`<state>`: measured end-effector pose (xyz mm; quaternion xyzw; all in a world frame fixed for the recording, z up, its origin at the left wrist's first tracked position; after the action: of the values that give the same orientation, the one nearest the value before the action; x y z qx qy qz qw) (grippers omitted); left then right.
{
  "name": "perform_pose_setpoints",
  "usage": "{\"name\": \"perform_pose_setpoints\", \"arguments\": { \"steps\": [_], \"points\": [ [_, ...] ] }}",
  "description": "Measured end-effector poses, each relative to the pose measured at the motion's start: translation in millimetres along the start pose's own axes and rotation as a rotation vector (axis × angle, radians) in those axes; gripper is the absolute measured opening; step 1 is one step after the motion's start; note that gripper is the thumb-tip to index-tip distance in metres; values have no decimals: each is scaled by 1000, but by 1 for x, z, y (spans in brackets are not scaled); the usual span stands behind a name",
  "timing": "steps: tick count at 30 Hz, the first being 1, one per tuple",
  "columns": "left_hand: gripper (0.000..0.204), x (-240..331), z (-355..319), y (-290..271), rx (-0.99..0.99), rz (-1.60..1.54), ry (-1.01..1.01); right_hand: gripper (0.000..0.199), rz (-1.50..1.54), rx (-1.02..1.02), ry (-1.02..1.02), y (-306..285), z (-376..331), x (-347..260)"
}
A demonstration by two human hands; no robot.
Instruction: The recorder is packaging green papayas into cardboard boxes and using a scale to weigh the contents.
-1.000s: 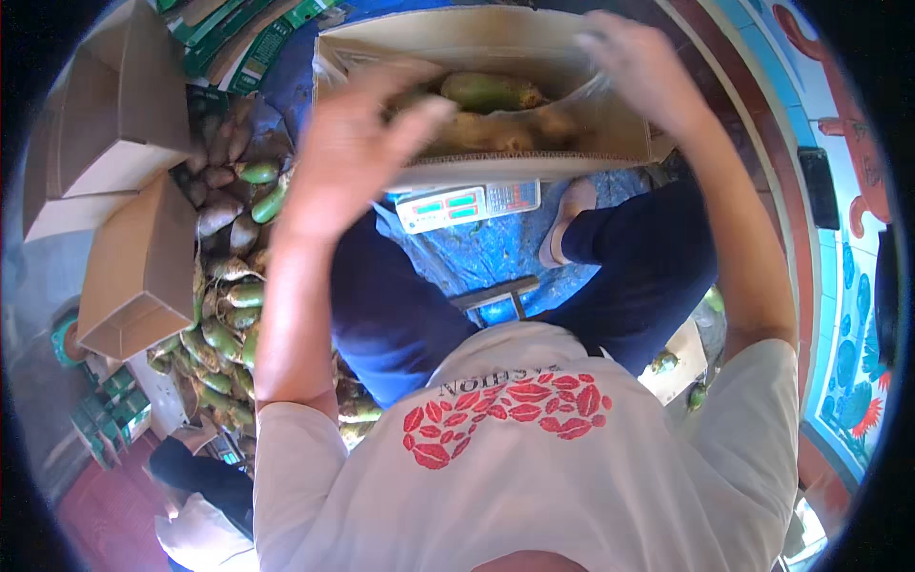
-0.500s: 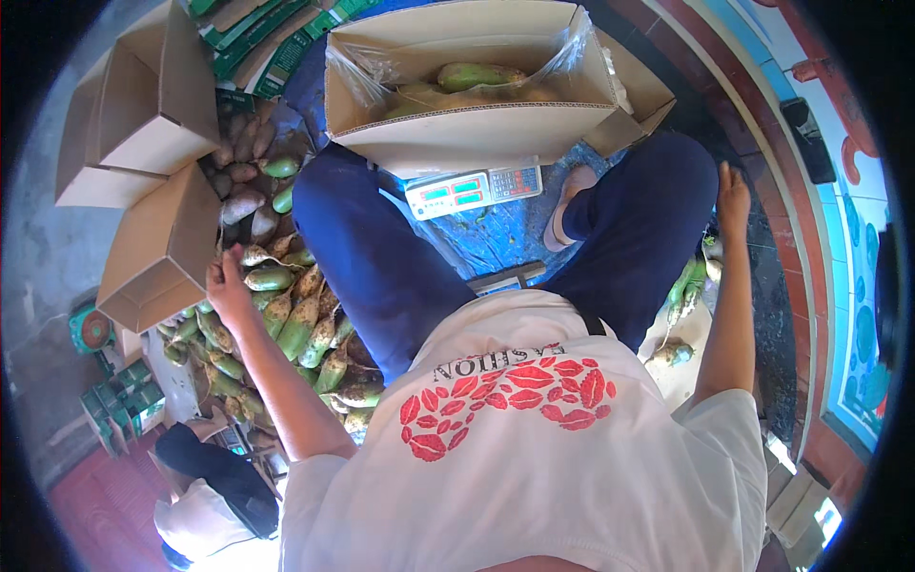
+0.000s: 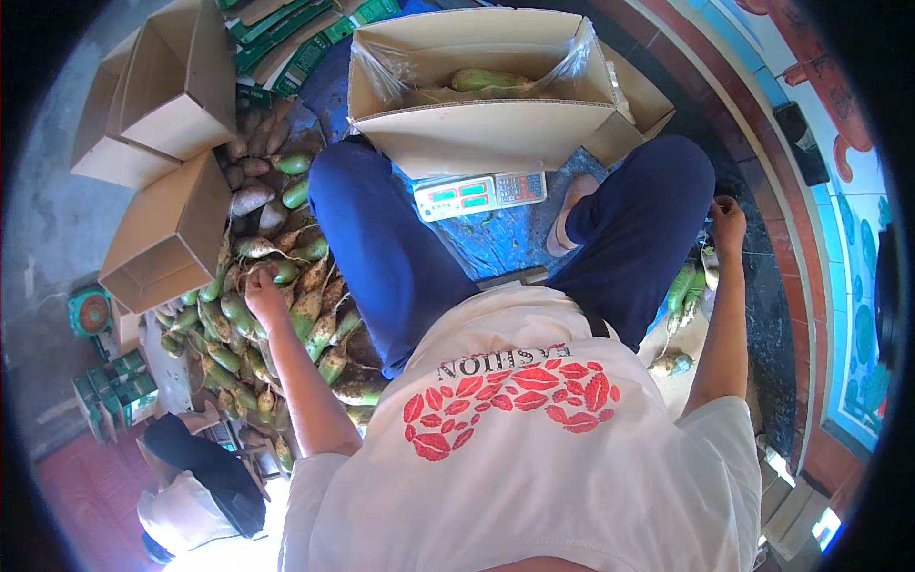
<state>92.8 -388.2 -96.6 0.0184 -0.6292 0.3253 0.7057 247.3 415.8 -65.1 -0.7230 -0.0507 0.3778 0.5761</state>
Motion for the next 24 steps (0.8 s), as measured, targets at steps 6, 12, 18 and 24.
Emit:
{"name": "perform_pose_setpoints", "arguments": {
  "steps": [6,12,18,24],
  "points": [
    [20,-50,-28,-15,-77,192,-127,39,-70,178,-47,-11,1,-4],
    [19,-33,-46,-7,-32,159,-283,37,-14,201,-18,-16,22,-2],
    [16,-41,-46,-2,-5,55,-189,26,-99,357,-304,-41,53,-59],
    [19,-49,-46,-4,-47,267,-107,22,-165,316,-631,-52,24,-209]
  ]
}}
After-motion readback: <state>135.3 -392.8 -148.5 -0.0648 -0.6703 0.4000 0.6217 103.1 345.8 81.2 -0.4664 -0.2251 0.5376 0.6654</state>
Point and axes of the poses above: each hand's wrist, its own z-axis towards the middle knuckle, its own y-axis out of the palm, x = y × z, the point moved 6 cm from there along z, towards the middle knuckle, and after that the axes turned 8 degrees about y, right-handed, at the moved point
